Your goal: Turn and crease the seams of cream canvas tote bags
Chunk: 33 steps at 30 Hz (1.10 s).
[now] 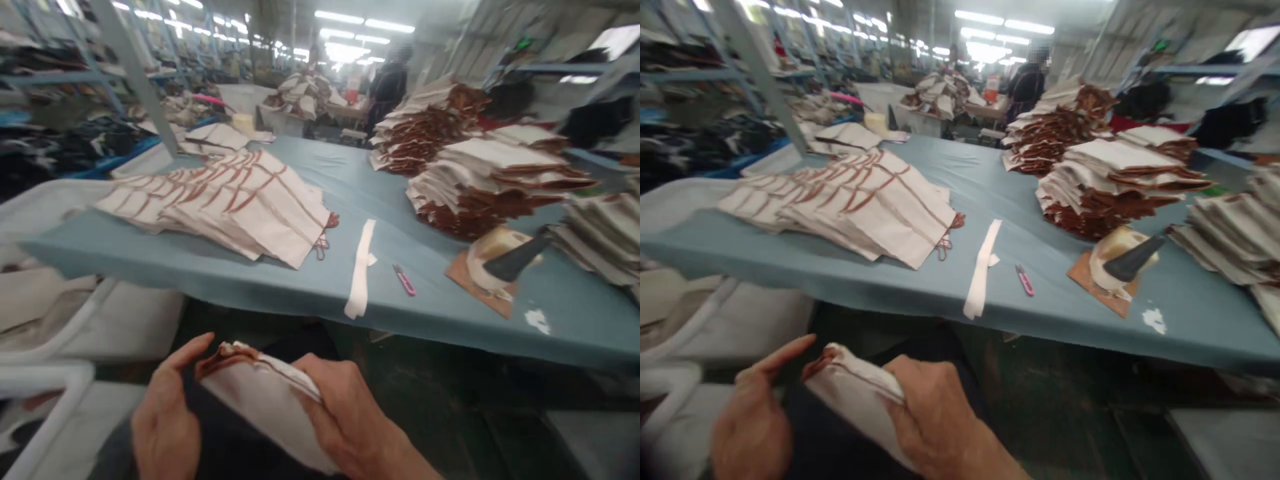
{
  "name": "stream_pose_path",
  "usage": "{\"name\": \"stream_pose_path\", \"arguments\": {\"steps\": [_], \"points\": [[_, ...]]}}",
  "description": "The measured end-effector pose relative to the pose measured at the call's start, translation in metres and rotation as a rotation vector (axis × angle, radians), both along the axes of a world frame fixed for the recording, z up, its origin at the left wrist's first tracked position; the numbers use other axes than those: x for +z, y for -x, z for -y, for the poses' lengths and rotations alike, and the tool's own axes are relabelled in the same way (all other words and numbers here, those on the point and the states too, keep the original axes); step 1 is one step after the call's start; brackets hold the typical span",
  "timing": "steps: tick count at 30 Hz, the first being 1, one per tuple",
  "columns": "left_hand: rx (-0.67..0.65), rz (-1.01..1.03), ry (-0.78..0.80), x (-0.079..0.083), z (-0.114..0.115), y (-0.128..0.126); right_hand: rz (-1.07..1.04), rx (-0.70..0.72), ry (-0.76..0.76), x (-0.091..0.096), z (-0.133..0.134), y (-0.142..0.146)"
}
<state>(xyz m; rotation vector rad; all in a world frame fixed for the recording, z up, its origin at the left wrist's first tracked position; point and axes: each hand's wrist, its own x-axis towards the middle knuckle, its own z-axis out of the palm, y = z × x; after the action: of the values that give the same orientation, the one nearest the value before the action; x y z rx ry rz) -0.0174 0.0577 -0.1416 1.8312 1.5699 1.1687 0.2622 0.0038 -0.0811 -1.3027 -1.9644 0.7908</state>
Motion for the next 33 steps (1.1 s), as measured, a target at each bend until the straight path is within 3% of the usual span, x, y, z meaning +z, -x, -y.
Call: {"name": "stream_pose_path", "arguments": {"steps": [2,6,9,12,18,22,26,29,33], "points": [[0.094,0.004,-0.069,0.012,0.029,-0.009,-0.016,0.016,-0.027,0.004,0.007,0.001],[-0.091,-0.045,-0.326,0.042,0.055,-0.027,0.011,0.057,-0.049,0.004,0.024,0.009],[-0.148,-0.009,-0.391,0.059,0.061,-0.033,0.082,0.061,-0.085,0.001,0.033,0.014],[-0.224,0.065,-0.286,0.069,0.066,-0.033,0.192,0.089,-0.137,-0.004,0.038,0.015],[-0.361,0.147,0.220,0.070,0.079,-0.024,0.349,0.147,-0.073,-0.014,0.047,0.022],[-0.352,0.140,0.323,0.075,0.087,-0.018,0.309,0.234,0.046,-0.005,0.051,0.030],[-0.418,0.145,0.412,0.084,0.091,-0.018,-0.054,0.114,0.253,0.020,0.047,0.037],[-0.421,0.152,0.439,0.085,0.095,-0.021,-0.290,0.066,0.475,0.031,0.039,0.042],[-0.389,0.193,0.446,0.078,0.102,-0.023,-0.510,0.149,0.824,0.023,0.028,0.046]]}}
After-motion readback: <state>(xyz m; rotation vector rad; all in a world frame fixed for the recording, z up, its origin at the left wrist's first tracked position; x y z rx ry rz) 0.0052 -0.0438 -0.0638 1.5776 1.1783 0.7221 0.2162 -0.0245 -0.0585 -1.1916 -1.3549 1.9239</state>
